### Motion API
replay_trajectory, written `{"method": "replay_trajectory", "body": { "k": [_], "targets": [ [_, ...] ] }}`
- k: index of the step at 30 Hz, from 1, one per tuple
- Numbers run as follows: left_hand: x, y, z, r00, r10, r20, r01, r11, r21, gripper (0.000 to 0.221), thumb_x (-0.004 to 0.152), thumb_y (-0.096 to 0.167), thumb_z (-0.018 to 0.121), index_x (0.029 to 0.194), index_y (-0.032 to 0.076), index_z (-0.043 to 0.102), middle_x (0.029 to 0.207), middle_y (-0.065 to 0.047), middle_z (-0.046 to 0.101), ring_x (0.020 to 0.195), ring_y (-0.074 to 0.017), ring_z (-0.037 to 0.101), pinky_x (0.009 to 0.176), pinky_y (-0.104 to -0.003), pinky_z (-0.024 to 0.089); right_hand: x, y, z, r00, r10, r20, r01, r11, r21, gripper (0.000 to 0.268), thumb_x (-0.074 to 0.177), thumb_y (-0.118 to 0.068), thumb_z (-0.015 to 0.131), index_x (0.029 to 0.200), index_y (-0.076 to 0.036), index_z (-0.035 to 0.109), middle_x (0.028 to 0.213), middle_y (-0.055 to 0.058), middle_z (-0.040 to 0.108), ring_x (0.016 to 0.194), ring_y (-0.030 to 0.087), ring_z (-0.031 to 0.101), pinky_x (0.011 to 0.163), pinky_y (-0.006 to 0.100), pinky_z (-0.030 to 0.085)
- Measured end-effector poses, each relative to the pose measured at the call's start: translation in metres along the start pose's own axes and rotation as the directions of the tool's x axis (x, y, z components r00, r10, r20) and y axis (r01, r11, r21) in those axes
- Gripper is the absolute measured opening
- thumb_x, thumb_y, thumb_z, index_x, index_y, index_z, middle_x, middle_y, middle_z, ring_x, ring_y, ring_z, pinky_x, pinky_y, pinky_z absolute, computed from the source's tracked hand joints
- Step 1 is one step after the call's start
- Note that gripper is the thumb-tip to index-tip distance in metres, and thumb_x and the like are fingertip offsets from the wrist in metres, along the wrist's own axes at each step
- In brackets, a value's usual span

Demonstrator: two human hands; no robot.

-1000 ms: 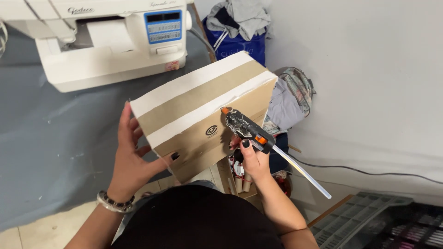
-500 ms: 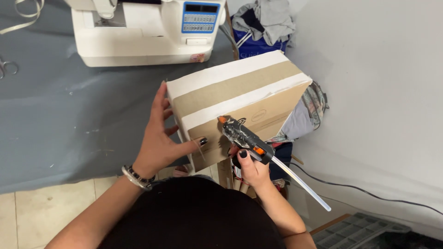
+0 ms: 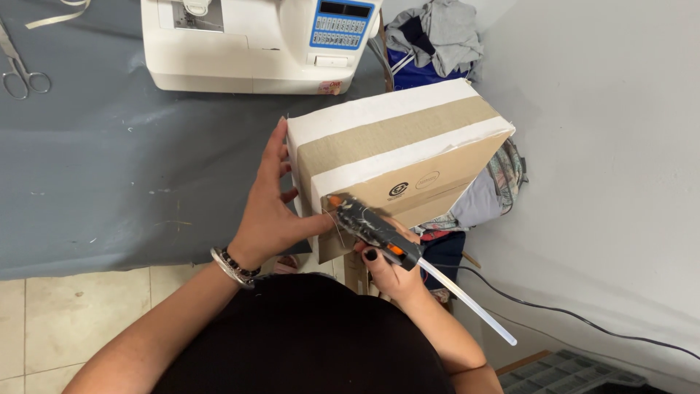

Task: Lining the interior of a cardboard box with striped fabric using a hot glue gun

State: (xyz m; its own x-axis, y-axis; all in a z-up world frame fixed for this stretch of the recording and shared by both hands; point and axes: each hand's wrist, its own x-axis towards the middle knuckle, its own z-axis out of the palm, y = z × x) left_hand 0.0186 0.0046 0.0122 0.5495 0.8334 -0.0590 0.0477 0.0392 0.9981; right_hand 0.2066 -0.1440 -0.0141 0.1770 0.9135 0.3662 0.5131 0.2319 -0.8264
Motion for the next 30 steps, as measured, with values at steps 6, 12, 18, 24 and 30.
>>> {"method": "replay_trajectory", "body": {
  "k": [6, 12, 18, 24, 30],
  "targets": [
    [-0.003, 0.006, -0.012, 1.0, -0.017, -0.007, 0.017, 0.999, -0.034, 0.128, 0.06, 0.031, 0.086, 0.162, 0.029, 0.009, 0.156, -0.008, 0.04, 0.135, -0.0252, 0.05, 0.096, -0.045, 0.056, -0.034, 0.057, -0.022, 0.982, 0.069, -0.177, -0.044, 0.989, 0.141, 0.027, 0.105, -0.034, 0.054, 0.107, -0.007, 0.058, 0.1, 0.007, 0.067, 0.095, 0.021, 0.068, 0.086, 0.031, 0.06],
    [-0.015, -0.013, -0.074, 0.996, 0.006, -0.089, -0.002, 0.999, 0.037, 0.133, 0.058, 0.024, 0.091, 0.162, 0.028, 0.009, 0.156, -0.009, 0.04, 0.136, -0.027, 0.051, 0.094, -0.049, 0.056, -0.046, 0.123, -0.046, 0.937, 0.209, -0.28, -0.237, 0.969, -0.07, 0.04, 0.106, -0.035, 0.05, 0.119, -0.002, 0.067, 0.108, 0.012, 0.071, 0.098, 0.023, 0.068, 0.081, 0.035, 0.058],
    [-0.034, -0.047, -0.153, 0.991, 0.03, -0.129, -0.01, 0.988, 0.156, 0.13, 0.065, -0.017, 0.078, 0.165, 0.013, 0.002, 0.157, -0.02, 0.044, 0.135, -0.0291, 0.051, 0.102, -0.043, 0.051, -0.02, 0.204, -0.05, 0.954, 0.299, -0.009, -0.251, 0.785, -0.567, 0.073, 0.095, -0.053, 0.046, 0.139, 0.006, 0.044, 0.121, 0.028, 0.053, 0.111, 0.045, 0.055, 0.095, 0.053, 0.044],
    [-0.036, -0.062, -0.177, 0.997, 0.036, -0.067, -0.036, 0.999, -0.004, 0.122, 0.07, -0.014, 0.068, 0.167, 0.02, 0.002, 0.166, -0.012, 0.033, 0.142, -0.0203, 0.038, 0.114, -0.039, 0.037, 0.065, 0.1, -0.047, 0.537, 0.81, 0.234, -0.273, 0.429, -0.861, 0.093, 0.082, 0.017, 0.057, 0.162, -0.018, 0.025, 0.169, 0.008, 0.023, 0.152, 0.037, 0.025, 0.126, 0.052, 0.029],
    [-0.035, -0.065, -0.18, 0.999, 0.033, -0.028, -0.032, 0.999, 0.03, 0.124, 0.069, -0.015, 0.068, 0.167, 0.022, 0.001, 0.169, -0.011, 0.028, 0.14, -0.0215, 0.039, 0.108, -0.04, 0.04, 0.138, 0.017, -0.026, 0.92, -0.317, 0.232, 0.386, 0.839, -0.383, 0.047, 0.112, -0.035, 0.049, 0.147, -0.004, 0.052, 0.145, 0.017, 0.06, 0.136, 0.035, 0.059, 0.12, 0.052, 0.043]
  ]
}}
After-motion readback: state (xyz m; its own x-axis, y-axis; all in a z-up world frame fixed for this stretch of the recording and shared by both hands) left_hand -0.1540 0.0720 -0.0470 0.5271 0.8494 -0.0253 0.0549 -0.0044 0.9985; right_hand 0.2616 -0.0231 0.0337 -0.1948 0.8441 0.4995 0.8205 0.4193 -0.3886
